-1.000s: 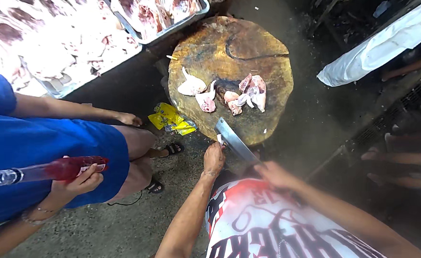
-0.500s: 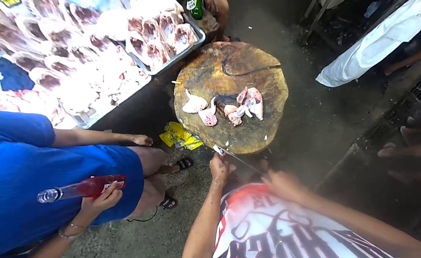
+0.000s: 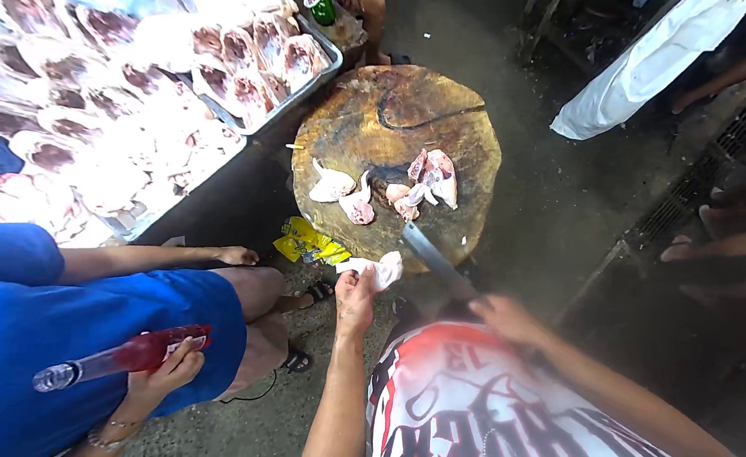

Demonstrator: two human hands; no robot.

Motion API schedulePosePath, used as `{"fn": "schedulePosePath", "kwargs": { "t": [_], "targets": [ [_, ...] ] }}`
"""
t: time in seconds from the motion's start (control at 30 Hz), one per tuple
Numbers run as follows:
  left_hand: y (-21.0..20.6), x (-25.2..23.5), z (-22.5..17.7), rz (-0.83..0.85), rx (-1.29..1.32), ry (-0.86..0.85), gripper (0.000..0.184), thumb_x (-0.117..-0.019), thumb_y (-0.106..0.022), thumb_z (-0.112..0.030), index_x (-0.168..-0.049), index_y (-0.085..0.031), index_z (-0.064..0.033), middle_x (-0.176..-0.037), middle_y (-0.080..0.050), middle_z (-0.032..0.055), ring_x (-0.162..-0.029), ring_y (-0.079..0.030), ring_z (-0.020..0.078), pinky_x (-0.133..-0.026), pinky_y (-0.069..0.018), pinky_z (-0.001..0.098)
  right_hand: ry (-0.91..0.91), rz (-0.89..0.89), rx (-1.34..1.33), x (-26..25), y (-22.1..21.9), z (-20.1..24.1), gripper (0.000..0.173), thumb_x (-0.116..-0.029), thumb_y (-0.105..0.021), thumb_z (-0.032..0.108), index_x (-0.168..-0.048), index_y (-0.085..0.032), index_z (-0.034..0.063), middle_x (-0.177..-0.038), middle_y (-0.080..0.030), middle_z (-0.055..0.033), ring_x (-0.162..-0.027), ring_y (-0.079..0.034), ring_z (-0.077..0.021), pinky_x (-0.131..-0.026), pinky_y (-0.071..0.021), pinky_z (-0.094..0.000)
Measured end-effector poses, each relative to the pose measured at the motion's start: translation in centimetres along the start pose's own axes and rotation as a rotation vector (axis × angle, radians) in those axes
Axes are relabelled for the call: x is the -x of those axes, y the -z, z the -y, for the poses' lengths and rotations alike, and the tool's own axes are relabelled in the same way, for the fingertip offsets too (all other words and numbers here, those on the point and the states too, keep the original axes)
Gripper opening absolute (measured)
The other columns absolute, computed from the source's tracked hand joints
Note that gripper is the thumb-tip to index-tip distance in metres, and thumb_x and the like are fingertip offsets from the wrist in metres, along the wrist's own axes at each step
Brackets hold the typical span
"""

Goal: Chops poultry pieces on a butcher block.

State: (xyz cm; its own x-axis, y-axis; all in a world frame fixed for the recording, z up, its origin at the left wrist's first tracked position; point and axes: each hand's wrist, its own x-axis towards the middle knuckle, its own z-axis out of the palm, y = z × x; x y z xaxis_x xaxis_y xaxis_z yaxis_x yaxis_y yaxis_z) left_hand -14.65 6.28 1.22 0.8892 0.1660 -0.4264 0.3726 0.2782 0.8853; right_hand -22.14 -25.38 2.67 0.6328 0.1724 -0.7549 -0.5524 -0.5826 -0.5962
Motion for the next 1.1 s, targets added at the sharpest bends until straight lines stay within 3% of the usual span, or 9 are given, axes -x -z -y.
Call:
{"fn": "schedulePosePath", "kwargs": {
  "t": [0.17,0.33,0.43,0.57,0.63,0.73,0.87,1.03,1.1],
  "targets": [
    [-2.2,-4.0,3.6,-0.121,0.074,0.190,0.028,-0.0959,-0.068,-0.007,-0.121,-0.059,0.0031,-0.103,-0.071,0.0178,-0.088,-0.073,0.0298,-0.079,-0.0633,0.0499,0.028,-0.125,0.039,-1.6,-1.4,0.6,0.052,-0.1048,-0.046,0.056,-0.108,-0.065,0.0074,-0.076,-0.060,-0.0074,-0.067,-0.061,-0.0215,-0.068,-0.0533,-0.0446],
    [-3.0,-3.6,4.7,-0.223,-0.226,0.078,0.027,-0.0888,-0.080,-0.016,-0.106,-0.068,-0.0002,-0.093,-0.072,0.0111,-0.081,-0.069,0.0184,-0.073,-0.0587,0.0380,0.136,-0.211,0.156,-0.5,-1.5,4.5,0.052,-0.1043,-0.047,0.055,-0.109,-0.065,0.0059,-0.080,-0.062,-0.0083,-0.075,-0.063,-0.0221,-0.074,-0.0533,-0.0450],
    [-2.9,-3.6,5.3,-0.256,-0.192,0.054,0.019,-0.0912,-0.077,-0.016,-0.102,-0.067,-0.0025,-0.083,-0.068,0.0060,-0.064,-0.060,0.0117,-0.058,-0.0521,0.0288,0.435,-0.361,0.052,1.4,-2.3,7.8,0.048,-0.1040,-0.052,0.049,-0.107,-0.067,0.0035,-0.067,-0.059,-0.0017,-0.060,-0.059,-0.0126,-0.060,-0.0531,-0.0354],
    [-2.9,-3.5,5.8,-0.262,-0.125,0.069,0.016,-0.0929,-0.074,-0.010,-0.101,-0.065,-0.0006,-0.080,-0.066,0.0063,-0.058,-0.059,0.0117,-0.056,-0.0535,0.0276,0.890,-0.527,-0.042,0.8,-3.7,8.9,0.042,-0.1049,-0.054,0.038,-0.103,-0.065,-0.0023,-0.064,-0.062,-0.0006,-0.053,-0.059,-0.0034,-0.051,-0.0546,-0.0235],
    [-3.0,-3.5,5.9,-0.281,-0.117,0.082,0.015,-0.0934,-0.073,-0.009,-0.102,-0.064,-0.0005,-0.082,-0.067,0.0070,-0.060,-0.060,0.0123,-0.057,-0.0540,0.0283,0.683,-0.466,0.150,-1.1,-4.4,6.0,0.044,-0.1039,-0.053,0.040,-0.106,-0.067,-0.0022,-0.068,-0.065,-0.0062,-0.060,-0.064,-0.0129,-0.059,-0.0572,-0.0319],
    [-3.1,-3.7,5.6,-0.309,-0.148,0.080,0.015,-0.0951,-0.071,-0.009,-0.103,-0.066,0.0020,-0.084,-0.069,0.0109,-0.065,-0.065,0.0166,-0.061,-0.0569,0.0332,0.141,-0.113,0.339,-3.9,-3.8,2.4,0.058,-0.1061,-0.043,0.053,-0.126,-0.062,0.0020,-0.097,-0.071,-0.0172,-0.095,-0.071,-0.0319,-0.089,-0.0561,-0.0525],
    [-3.2,-3.1,5.0,-0.312,-0.243,0.071,0.019,-0.0947,-0.071,-0.010,-0.107,-0.066,0.0032,-0.088,-0.071,0.0131,-0.071,-0.070,0.0194,-0.068,-0.0616,0.0376,0.071,-0.038,0.095,-4.0,-2.3,2.7,0.052,-0.1053,-0.047,0.055,-0.111,-0.064,0.0061,-0.075,-0.060,-0.0078,-0.061,-0.060,-0.0211,-0.063,-0.0550,-0.0423],
    [-5.6,-5.9,4.4,0.041,-0.162,-0.063,0.048,-0.0979,-0.067,-0.008,-0.143,-0.053,0.0012,-0.131,-0.066,0.0159,-0.115,-0.067,0.0213,-0.101,-0.0558,0.0412,0.250,-0.258,-0.012,-5.1,-0.6,4.3,0.052,-0.1049,-0.048,0.052,-0.115,-0.065,0.0048,-0.073,-0.061,-0.0059,-0.059,-0.061,-0.0180,-0.061,-0.0563,-0.0407],
    [-5.8,-8.5,4.1,0.028,0.008,-0.163,0.044,-0.1003,-0.058,-0.002,-0.143,-0.052,0.0049,-0.134,-0.065,0.0190,-0.118,-0.067,0.0249,-0.102,-0.0556,0.0425,0.320,-0.325,-0.053,-4.8,-0.1,4.9,0.048,-0.1055,-0.049,0.048,-0.116,-0.065,0.0044,-0.071,-0.061,-0.0039,-0.056,-0.060,-0.0154,-0.058,-0.0559,-0.0378]
  ]
}}
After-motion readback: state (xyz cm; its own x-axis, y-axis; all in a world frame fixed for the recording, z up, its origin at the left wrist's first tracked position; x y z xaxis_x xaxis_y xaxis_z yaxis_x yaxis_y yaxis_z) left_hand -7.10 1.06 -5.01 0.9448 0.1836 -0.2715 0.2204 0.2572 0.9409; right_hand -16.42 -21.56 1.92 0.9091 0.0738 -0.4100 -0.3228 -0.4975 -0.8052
